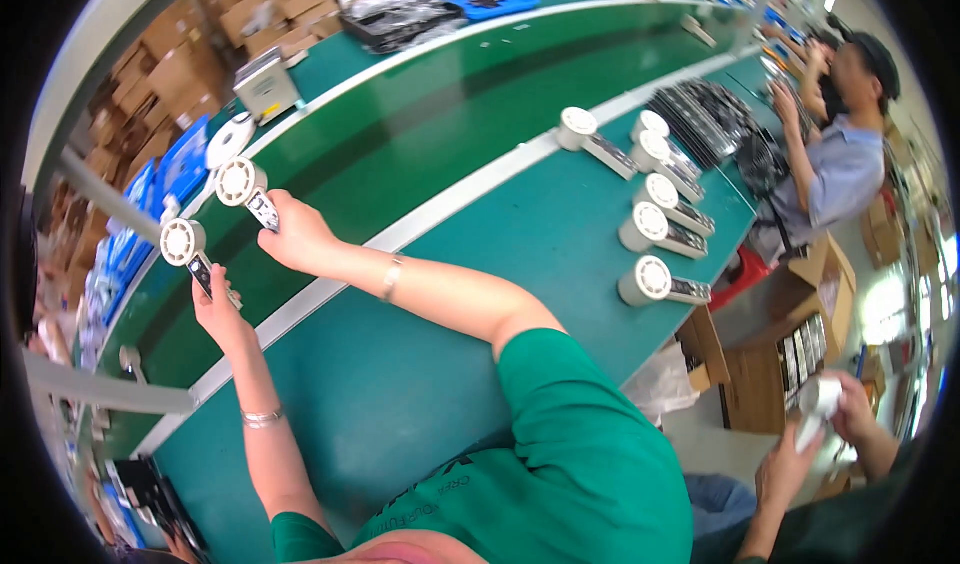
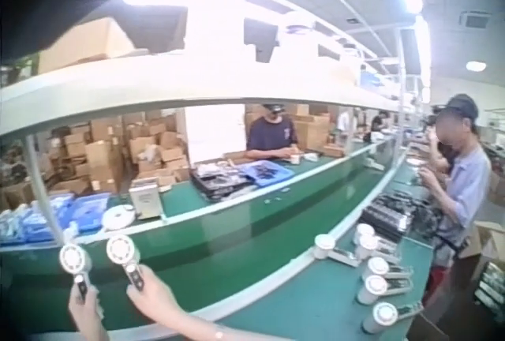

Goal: The person assembles handheld electronic fans by hand on a production line, fitting circuit boards into fan housings and inspecting the completed fans.

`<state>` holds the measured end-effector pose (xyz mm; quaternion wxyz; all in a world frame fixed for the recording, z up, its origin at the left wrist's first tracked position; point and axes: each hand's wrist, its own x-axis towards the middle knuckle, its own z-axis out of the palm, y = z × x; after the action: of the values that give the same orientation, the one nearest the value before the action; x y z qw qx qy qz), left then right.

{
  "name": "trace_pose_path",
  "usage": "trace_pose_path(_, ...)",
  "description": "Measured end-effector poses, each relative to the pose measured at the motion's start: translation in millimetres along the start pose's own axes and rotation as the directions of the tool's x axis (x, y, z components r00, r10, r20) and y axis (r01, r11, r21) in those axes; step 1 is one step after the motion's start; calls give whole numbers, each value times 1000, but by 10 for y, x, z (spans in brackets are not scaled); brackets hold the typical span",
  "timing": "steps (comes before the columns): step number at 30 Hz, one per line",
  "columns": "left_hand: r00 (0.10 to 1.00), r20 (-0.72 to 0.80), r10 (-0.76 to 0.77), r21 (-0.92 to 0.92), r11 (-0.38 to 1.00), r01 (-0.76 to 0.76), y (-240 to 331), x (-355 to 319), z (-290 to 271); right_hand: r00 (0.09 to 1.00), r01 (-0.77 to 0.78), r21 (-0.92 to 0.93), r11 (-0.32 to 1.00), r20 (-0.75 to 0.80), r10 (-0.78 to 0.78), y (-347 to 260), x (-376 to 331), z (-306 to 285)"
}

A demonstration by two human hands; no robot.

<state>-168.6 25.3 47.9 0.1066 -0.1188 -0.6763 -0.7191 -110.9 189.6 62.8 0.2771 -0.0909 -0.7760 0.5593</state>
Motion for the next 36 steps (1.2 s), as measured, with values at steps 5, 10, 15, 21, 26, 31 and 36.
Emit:
trace_pose_path(5,998,48,-36,215,976,25,-1052,844,-197,980,-199,-342,918,-46,195,710,537,313)
trace_pose_path(10,991,126,-53,872,482,-85,-1386,1046,55,984,-174,-711,681,-94,152,1048,530,-51)
trace_pose_path(15,986,-57,157,888,459,-22,-1259,997,-332,999,47,-629,776,19,-45,328,98,-129)
trace_pose_path(21,745,283,603,527,551,-647,-433,-26,701,893,274,-605,748,-130,-432,-517,-866,-1028)
trace_pose_path(26,757,462,462,268,741,-616,26,-1024,1067,780,215,-632,744,-347,-520,-923,-1756,-1660)
trace_pose_path(31,704,608,368,65,860,-506,384,-1549,1061,624,-119,-764,634,-554,-551,-1033,-2565,-2428)
trace_pose_path(36,587,734,342,-110,912,-395,673,-2046,1296,457,-698,-654,291,-720,-522,-760,-3285,-3138)
